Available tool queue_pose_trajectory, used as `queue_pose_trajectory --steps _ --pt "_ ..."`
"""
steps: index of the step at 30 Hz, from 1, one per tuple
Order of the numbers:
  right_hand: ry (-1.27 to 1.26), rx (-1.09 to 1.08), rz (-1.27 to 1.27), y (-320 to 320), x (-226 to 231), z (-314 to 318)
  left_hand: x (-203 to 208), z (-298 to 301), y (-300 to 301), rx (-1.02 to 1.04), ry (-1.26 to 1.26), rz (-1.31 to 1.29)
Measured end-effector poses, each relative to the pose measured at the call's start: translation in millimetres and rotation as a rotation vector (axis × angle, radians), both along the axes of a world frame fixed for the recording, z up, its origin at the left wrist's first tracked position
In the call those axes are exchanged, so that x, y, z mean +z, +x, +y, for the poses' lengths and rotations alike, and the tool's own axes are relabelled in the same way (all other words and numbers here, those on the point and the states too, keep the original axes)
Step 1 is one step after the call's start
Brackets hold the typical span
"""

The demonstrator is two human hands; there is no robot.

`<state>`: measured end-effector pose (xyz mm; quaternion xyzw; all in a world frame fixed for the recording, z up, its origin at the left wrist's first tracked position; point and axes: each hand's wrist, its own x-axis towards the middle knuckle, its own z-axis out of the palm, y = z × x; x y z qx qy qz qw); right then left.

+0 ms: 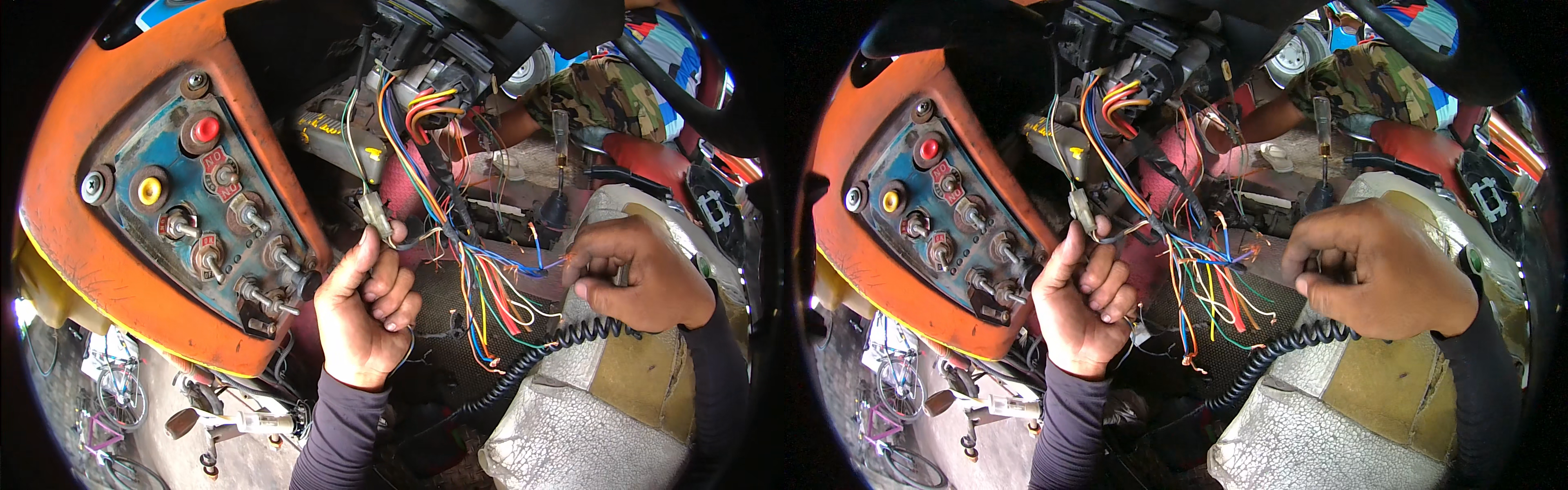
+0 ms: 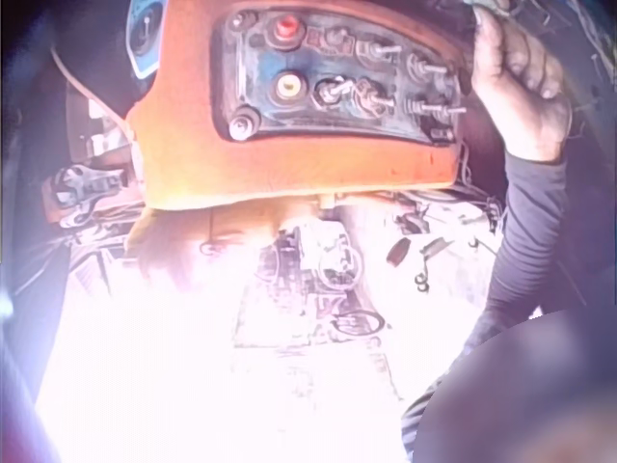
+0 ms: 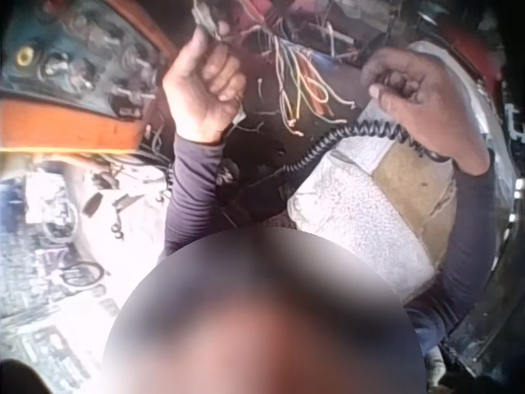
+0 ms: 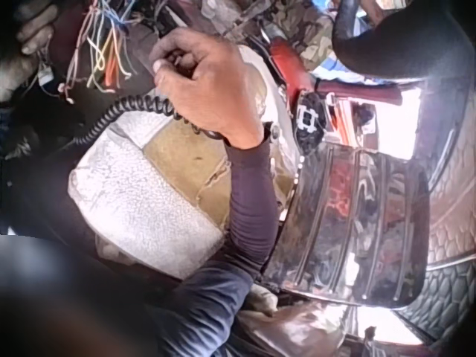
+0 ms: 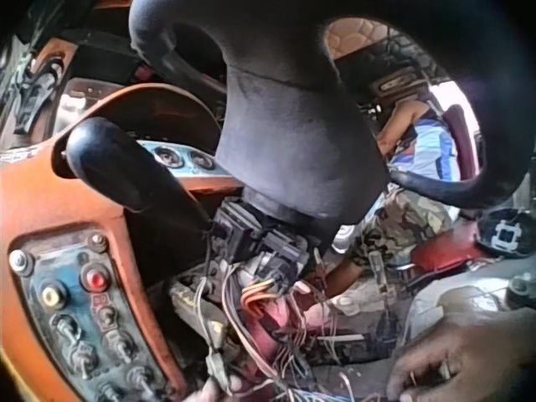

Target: The person works on a tangle of multicolored wires under the dashboard of a three-wheeled vehicle, using a test light to check continuity and connections. They repeatedly probe individual wires, twist and separate strands, and occasionally turn a dashboard switch while testing.

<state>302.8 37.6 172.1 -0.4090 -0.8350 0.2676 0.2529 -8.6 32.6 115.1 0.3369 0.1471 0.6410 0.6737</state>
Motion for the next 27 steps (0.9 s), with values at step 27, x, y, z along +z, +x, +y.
queue_pose_trajectory --steps 27 --pt "0.004 0.101 -0.191 -2.4 29.6 -23.5 3.1 -4.3 0.7 -0.032 -0.01 -0.018"
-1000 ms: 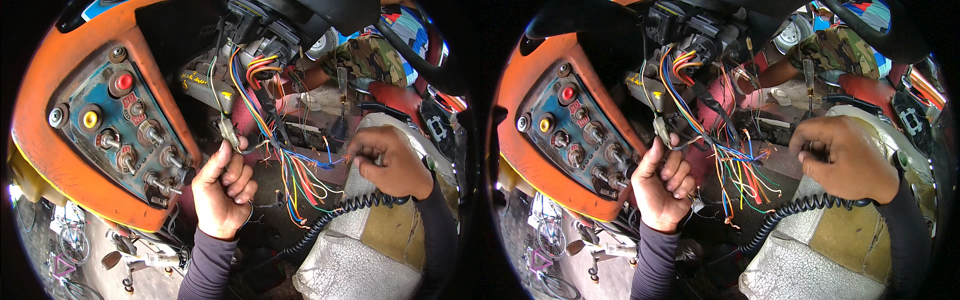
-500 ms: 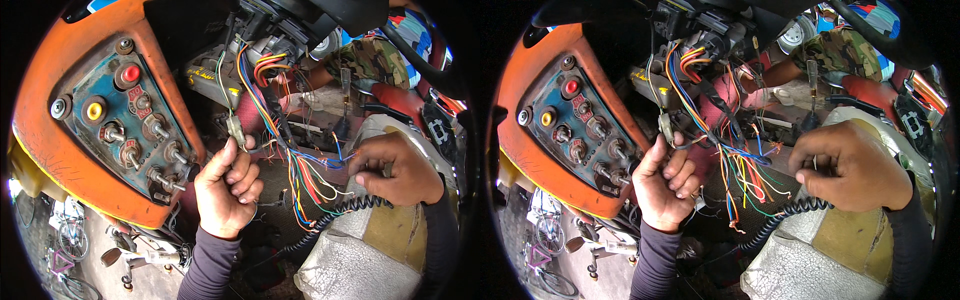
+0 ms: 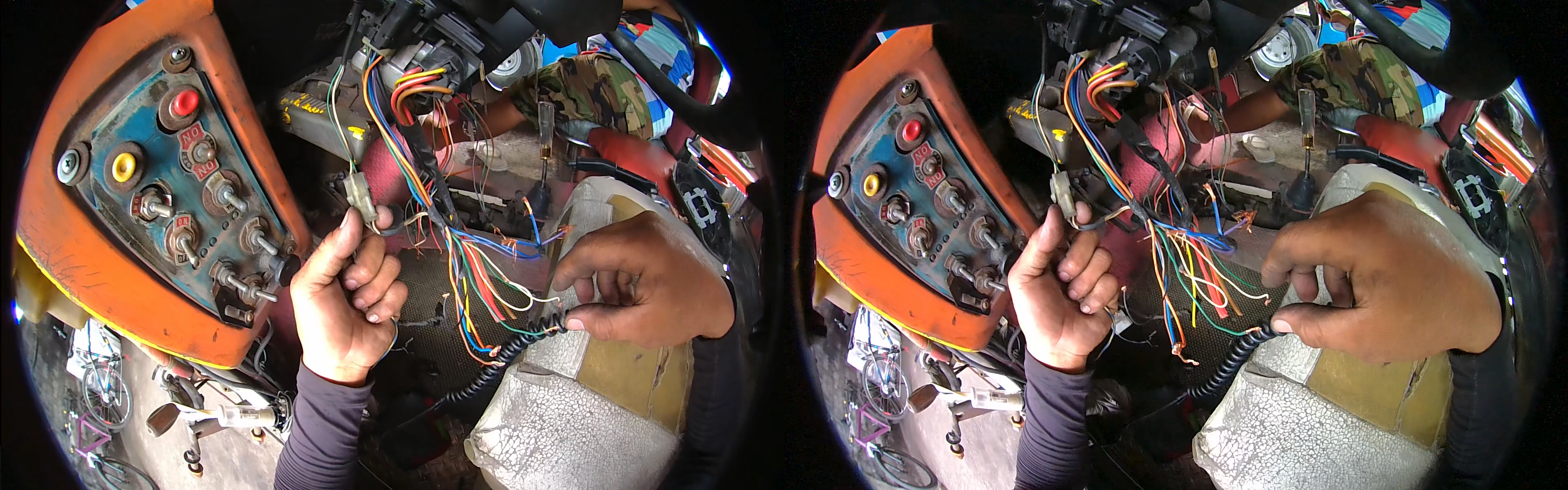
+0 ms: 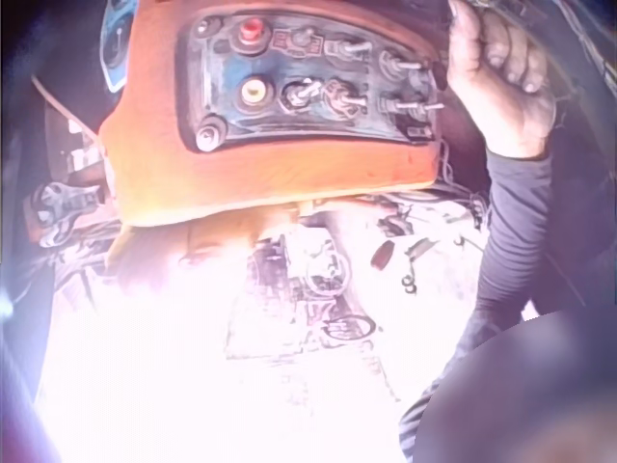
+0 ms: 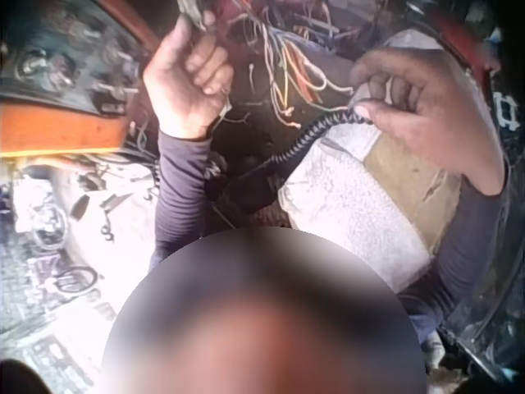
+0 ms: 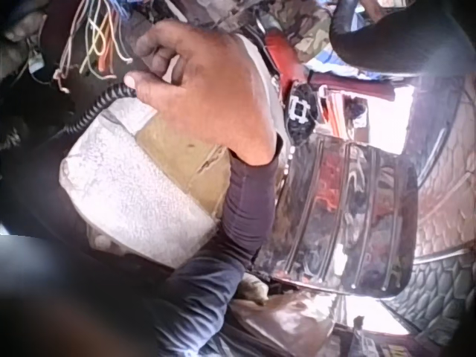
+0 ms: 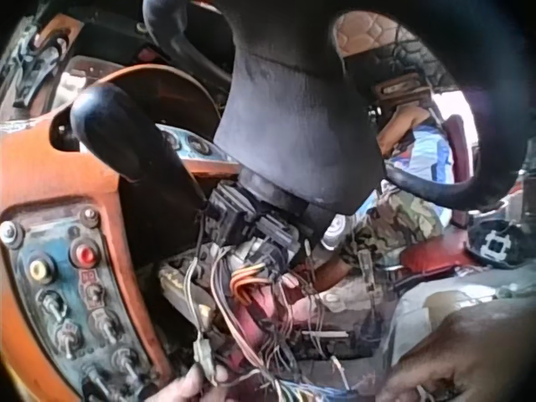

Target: The person works on a tangle of multicolored wires under the dashboard of a three-wheeled vehicle, using a test light to check continuity and connections. They repeatedly probe individual wires, twist and separate strands, and occasionally turn a dashboard switch while testing.

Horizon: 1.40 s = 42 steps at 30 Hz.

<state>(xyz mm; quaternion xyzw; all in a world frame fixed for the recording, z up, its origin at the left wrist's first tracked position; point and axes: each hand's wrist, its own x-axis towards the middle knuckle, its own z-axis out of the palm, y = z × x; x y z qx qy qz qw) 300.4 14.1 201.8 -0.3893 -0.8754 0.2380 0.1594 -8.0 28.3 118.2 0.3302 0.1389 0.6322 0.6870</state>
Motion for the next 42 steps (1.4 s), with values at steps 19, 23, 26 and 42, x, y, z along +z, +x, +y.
queue_pose_trajectory --steps 19,23,26,42 --pt "-0.065 0.043 0.033 -8.4 2.1 -5.2 -2.2 2.7 -1.4 -0.077 -0.001 -0.056" --pt "-0.019 0.05 0.027 -8.1 -0.2 -2.7 -2.9 3.1 -1.8 -0.078 -0.002 -0.058" --pt "0.028 0.043 0.008 -6.8 -0.1 -1.5 -3.1 3.2 -1.3 -0.082 -0.006 -0.063" --pt "-0.097 0.033 0.218 9.2 -0.4 5.8 -0.1 2.7 0.9 -0.019 0.033 -0.012"
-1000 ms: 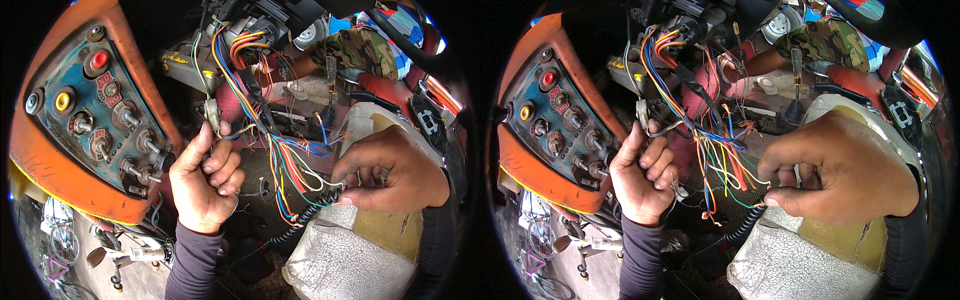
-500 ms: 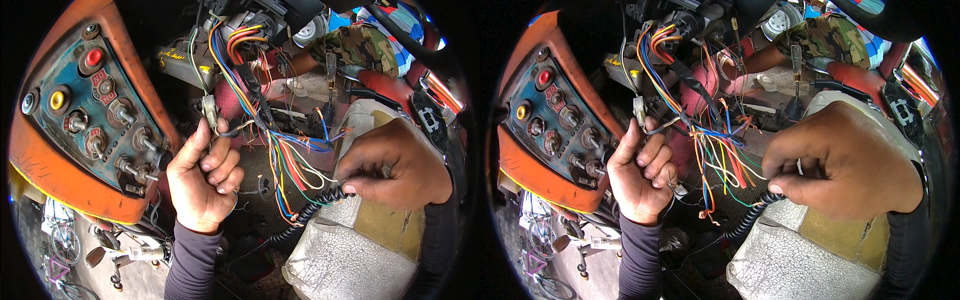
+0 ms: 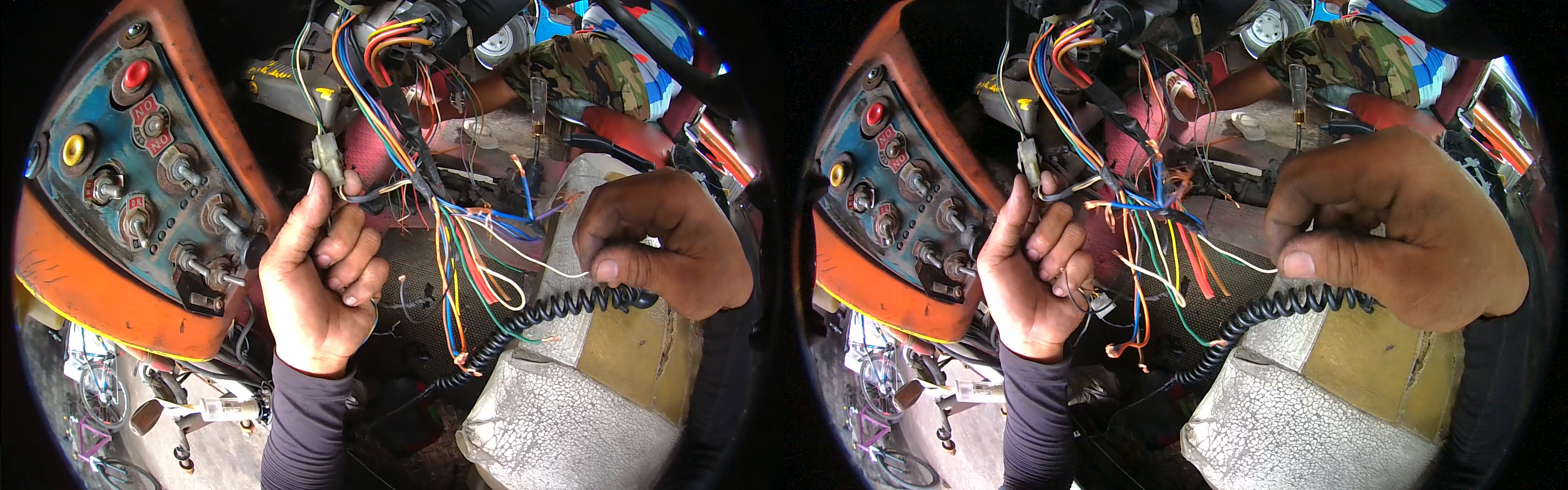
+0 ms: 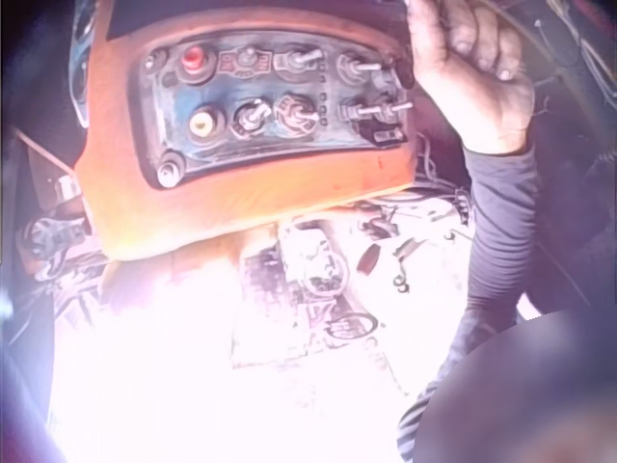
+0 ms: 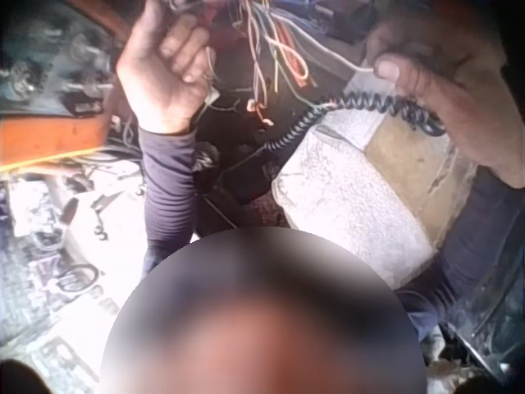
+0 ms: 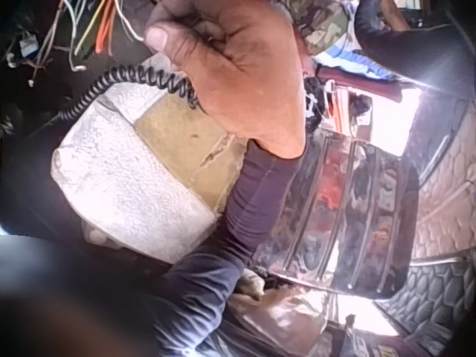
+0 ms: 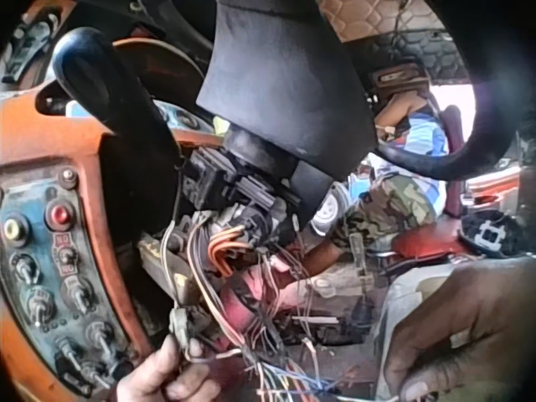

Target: The person works on a tangle of multicolored wires under the dashboard of a three-wheeled vehicle, using a test light to check continuity and connections. They repeatedly probe individual wires, twist and separate strands, and occasionally turn a dashboard switch while testing.

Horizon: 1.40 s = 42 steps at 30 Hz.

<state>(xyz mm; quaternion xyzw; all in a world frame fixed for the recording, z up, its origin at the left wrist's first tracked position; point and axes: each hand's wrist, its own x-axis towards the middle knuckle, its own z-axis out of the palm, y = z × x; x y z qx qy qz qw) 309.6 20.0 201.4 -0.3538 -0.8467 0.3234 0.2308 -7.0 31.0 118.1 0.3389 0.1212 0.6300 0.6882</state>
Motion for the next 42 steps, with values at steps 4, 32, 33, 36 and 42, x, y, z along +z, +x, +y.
queue_pose_trajectory --steps 4,32,33,36,42 --pt "0.01 0.074 -0.111 3.7 0.6 3.8 -0.4 0.8 0.1 -0.001 0.001 0.001" --pt "-0.271 -0.085 0.202 -30.0 -49.0 22.4 -4.4 -1.0 30.2 0.362 0.111 0.54" --pt "-0.276 -0.101 0.193 -31.3 -49.0 22.5 -4.8 -0.7 30.3 0.363 0.104 0.538" --pt "-0.306 -0.111 0.25 -37.8 -48.9 22.9 -5.6 -0.7 29.3 0.332 0.104 0.515" --pt "-0.286 -0.115 0.323 -50.4 -54.9 26.1 -5.8 0.1 29.5 0.298 0.069 0.527"
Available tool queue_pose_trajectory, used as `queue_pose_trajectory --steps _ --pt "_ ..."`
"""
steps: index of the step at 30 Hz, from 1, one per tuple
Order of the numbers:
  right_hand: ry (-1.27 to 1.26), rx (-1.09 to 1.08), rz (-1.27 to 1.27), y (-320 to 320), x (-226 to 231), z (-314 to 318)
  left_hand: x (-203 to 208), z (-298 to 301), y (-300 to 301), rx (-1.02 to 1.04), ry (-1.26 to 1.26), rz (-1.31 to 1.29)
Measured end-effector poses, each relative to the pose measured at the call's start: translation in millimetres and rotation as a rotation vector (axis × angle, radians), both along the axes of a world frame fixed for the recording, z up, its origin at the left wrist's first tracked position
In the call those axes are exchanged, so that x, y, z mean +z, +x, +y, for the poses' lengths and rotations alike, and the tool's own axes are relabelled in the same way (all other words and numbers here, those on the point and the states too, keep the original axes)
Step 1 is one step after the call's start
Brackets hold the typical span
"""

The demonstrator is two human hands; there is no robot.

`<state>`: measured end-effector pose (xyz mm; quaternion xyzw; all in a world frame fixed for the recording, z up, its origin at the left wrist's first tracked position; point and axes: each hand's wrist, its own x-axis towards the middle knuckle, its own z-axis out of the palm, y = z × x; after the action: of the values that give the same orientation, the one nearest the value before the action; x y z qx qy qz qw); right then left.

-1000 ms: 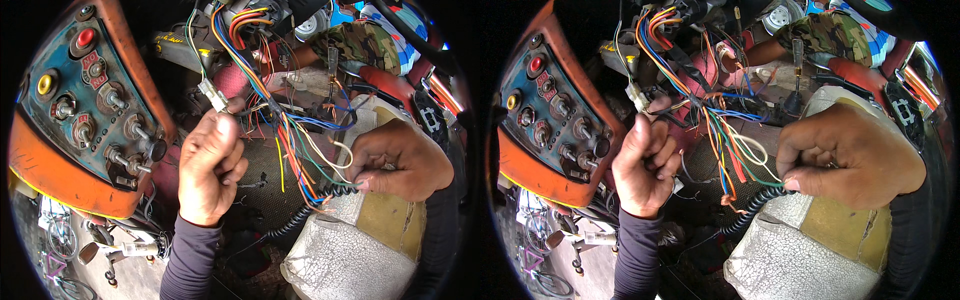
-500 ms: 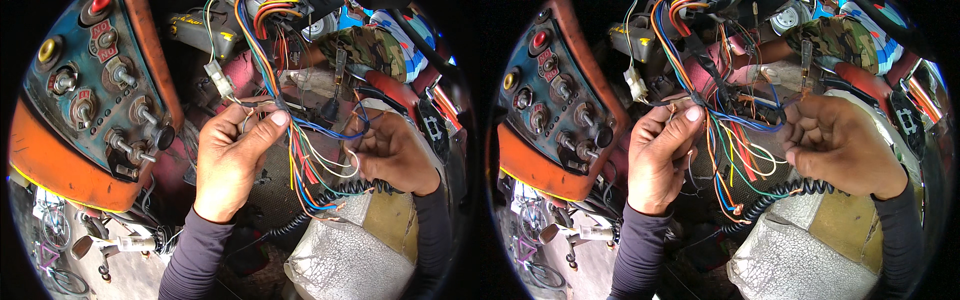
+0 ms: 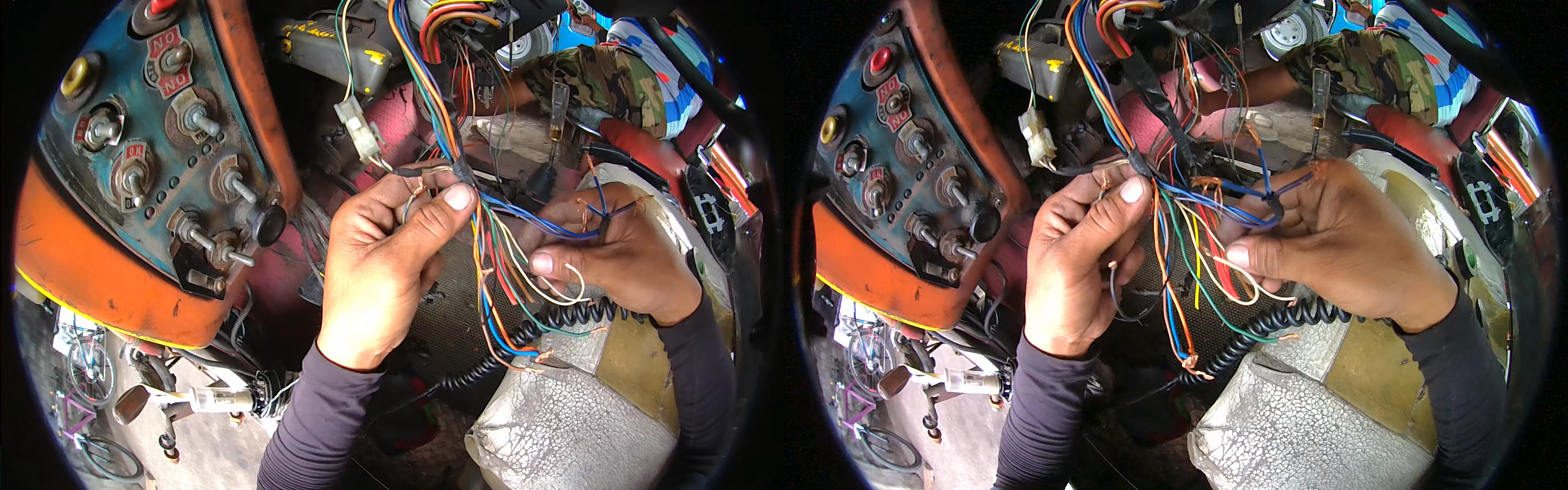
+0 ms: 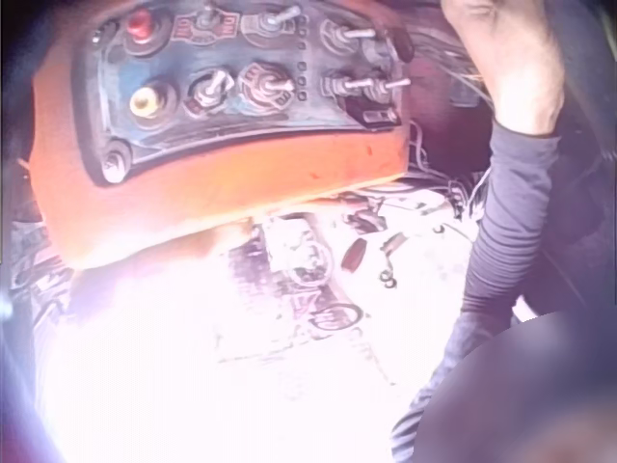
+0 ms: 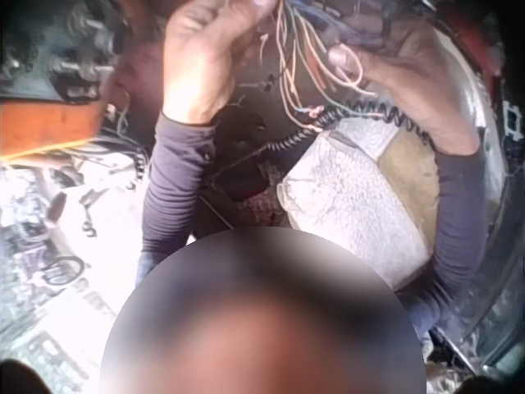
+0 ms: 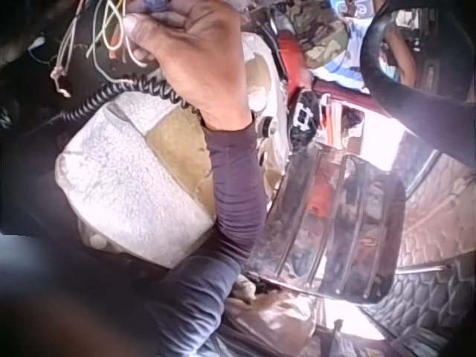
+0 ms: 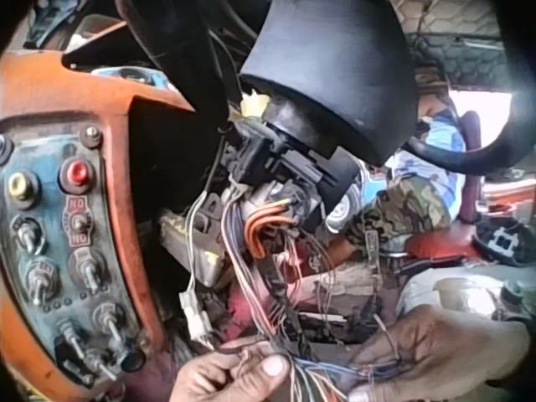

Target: The person works on a tangle of multicolored wires under the dashboard of a three-wheeled vehicle, using a test light to check continuity and connections. They repeatedly probe individual wires, twist and separate strands, and occasionally turn a dashboard switch while testing.

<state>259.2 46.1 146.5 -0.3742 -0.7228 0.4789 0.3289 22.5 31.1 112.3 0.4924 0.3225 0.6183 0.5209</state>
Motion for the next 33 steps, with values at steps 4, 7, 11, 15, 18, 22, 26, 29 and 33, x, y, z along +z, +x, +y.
queue_pose_trajectory --steps 4,7,11,15,18,22,26,29,33 --pt "-0.044 0.017 -0.012 -1.3 -1.7 4.2 0.1 -0.1 1.2 0.03 -0.009 -0.001" --pt "-0.042 0.014 0.017 -3.7 -3.7 4.2 -0.6 -0.5 2.3 0.032 0.0 0.001" --pt "-0.043 -0.011 0.035 -8.0 -5.8 2.7 0.0 -2.3 1.2 -0.009 -0.004 -0.03" --pt "-0.049 0.003 0.079 -9.9 -6.2 0.3 0.6 -3.2 4.2 0.046 -0.001 0.006" --pt "-0.051 0.02 0.023 -9.8 -5.4 -0.1 0.9 -2.0 8.6 0.165 0.111 0.048" --pt "-0.013 -0.067 0.017 -12.1 -7.8 -2.3 4.1 -7.7 6.3 0.22 0.168 -0.077" --pt "-0.086 -0.005 0.021 -9.7 -7.5 -2.0 7.9 -7.2 2.9 0.255 0.2 -0.128" --pt "-0.047 -0.004 0.021 -7.7 -8.4 -2.2 9.6 -5.9 1.0 0.24 0.187 -0.145" --pt "-0.017 0.015 0.031 -6.8 -10.0 -1.4 11.8 -6.0 -2.9 0.215 0.138 -0.196"
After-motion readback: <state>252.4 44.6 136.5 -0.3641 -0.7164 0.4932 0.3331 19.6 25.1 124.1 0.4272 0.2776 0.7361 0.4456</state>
